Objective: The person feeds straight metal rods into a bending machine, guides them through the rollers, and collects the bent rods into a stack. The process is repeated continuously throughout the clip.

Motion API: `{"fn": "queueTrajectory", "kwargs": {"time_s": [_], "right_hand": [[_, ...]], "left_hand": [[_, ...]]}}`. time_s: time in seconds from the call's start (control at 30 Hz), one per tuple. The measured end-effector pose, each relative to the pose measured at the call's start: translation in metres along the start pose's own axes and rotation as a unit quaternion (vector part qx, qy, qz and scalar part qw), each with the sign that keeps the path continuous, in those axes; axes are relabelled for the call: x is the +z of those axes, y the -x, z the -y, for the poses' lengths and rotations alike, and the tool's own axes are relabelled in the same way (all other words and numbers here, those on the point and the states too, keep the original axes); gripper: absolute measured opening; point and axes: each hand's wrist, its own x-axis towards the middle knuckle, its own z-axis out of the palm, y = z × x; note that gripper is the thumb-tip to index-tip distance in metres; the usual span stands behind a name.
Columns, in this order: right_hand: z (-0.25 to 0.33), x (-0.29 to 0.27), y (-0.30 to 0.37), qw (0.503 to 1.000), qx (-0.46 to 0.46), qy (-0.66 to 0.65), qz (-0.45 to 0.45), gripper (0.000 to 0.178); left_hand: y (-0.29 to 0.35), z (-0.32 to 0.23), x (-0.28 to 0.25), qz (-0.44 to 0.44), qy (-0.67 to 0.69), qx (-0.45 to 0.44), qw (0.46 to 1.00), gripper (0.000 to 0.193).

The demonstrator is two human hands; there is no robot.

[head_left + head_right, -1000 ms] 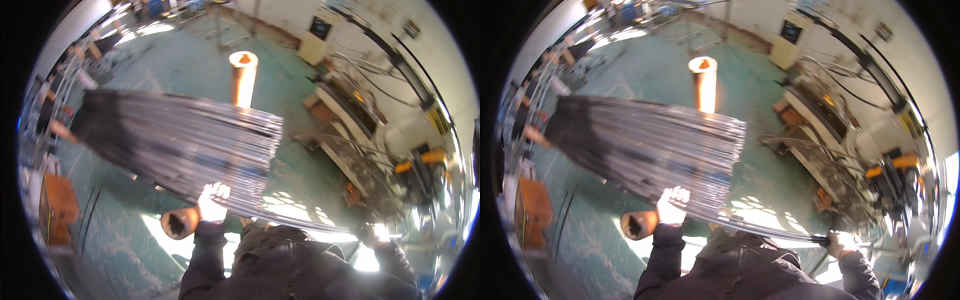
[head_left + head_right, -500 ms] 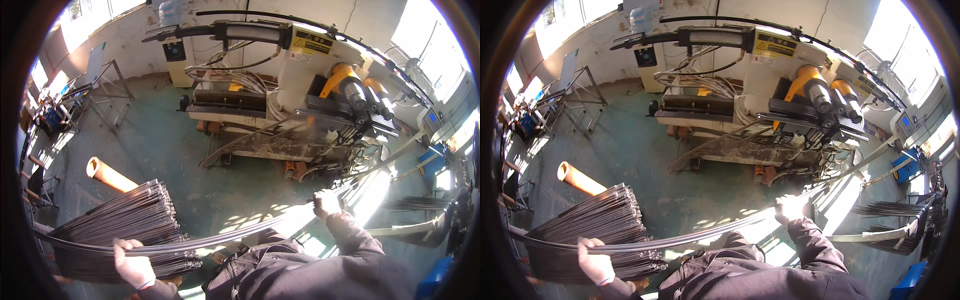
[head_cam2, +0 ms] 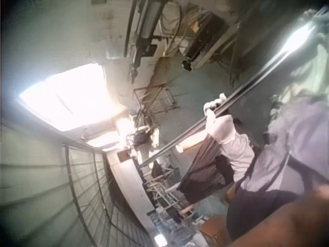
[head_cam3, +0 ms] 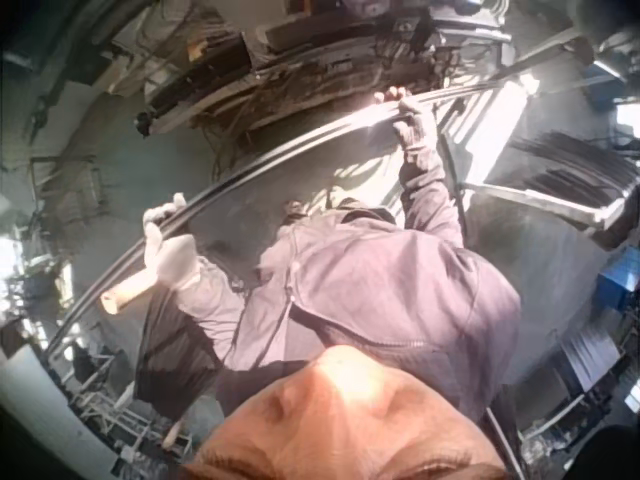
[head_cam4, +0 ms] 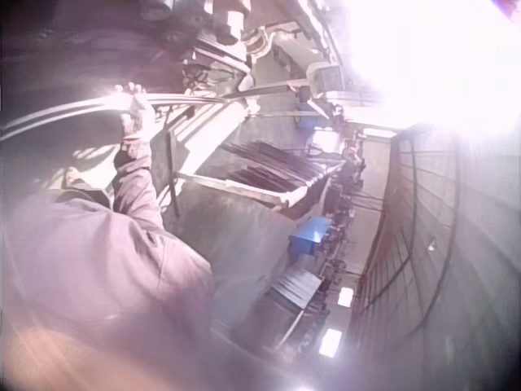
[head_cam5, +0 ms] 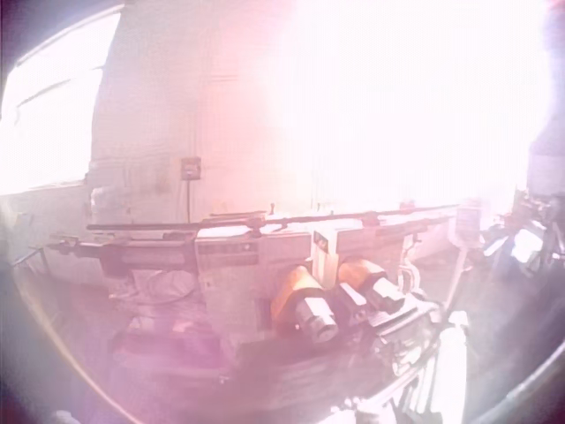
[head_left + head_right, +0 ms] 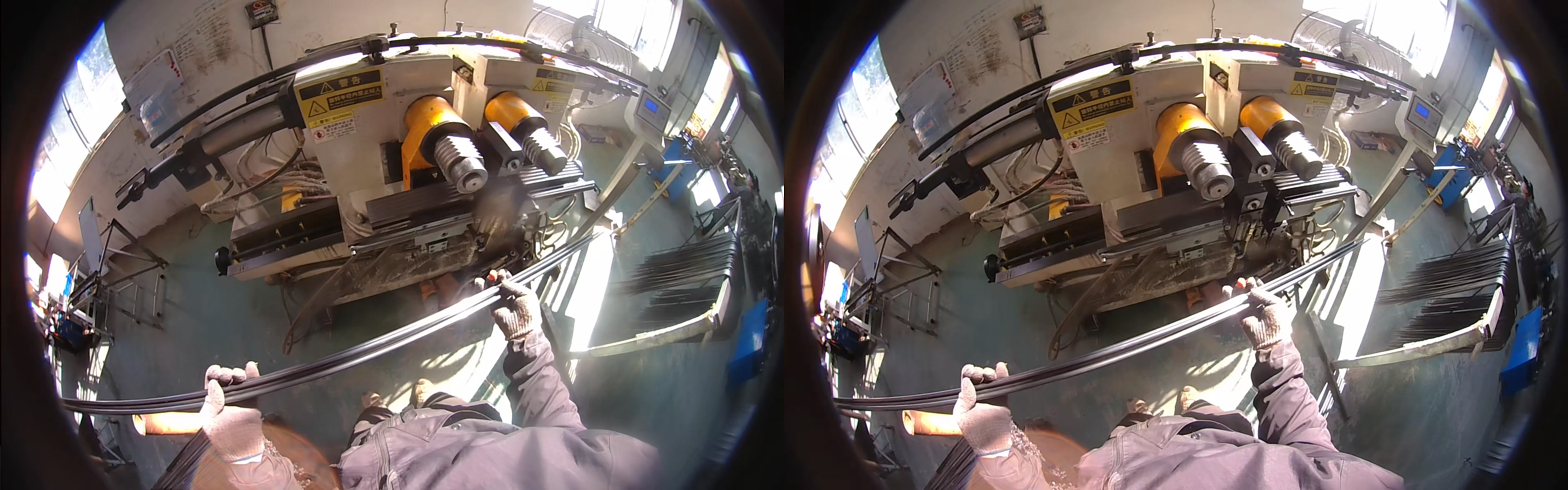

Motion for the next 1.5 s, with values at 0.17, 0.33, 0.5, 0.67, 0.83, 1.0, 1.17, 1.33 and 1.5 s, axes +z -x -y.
{"fn": "queueTrajectory", "kwargs": {"time_s": [0.17,0.33,0.5,0.67,0.83,1.0,1.17,1.33,1.5], "right_hand": [[0.07,0.012,-0.039,0.984,-0.115,0.133,0.024,0.023],[0.084,0.039,-0.08,0.971,-0.186,0.149,-0.033,0.015],[0.056,0.091,-0.127,0.961,-0.25,0.108,0.044,0.015],[0.07,0.094,-0.205,0.929,-0.306,0.182,-0.102,0.022],[0.081,0.049,-0.268,0.766,-0.355,0.535,-0.014,0.028],[0.061,0.042,-0.277,0.548,-0.374,0.739,-0.117,0.024],[0.061,0.058,-0.282,0.326,-0.341,0.868,-0.153,0.021],[0.056,0.064,-0.285,0.287,-0.442,0.838,-0.146,0.016],[0.048,0.092,-0.261,0.875,-0.295,0.36,-0.132,0.033]], "left_hand": [[-0.067,-0.045,-0.022,0.084,-0.041,0.036,0.995,0.027],[-0.142,-0.016,-0.053,-0.014,-0.065,0.07,0.995,0.015],[-0.225,0.015,-0.061,0.02,-0.046,0.038,0.998,0.016],[-0.278,0.066,-0.057,-0.015,-0.011,-0.024,1.0,0.012],[-0.313,0.111,-0.038,-0.242,-0.078,-0.133,0.958,0.024],[-0.312,0.154,0.006,-0.144,-0.069,-0.196,0.967,0.029],[-0.316,0.179,0.027,0.029,-0.14,-0.153,0.978,0.036],[-0.343,0.159,-0.01,-0.104,-0.031,-0.079,0.991,0.035],[-0.352,0.149,-0.024,-0.12,-0.054,-0.073,0.989,0.037]]}}
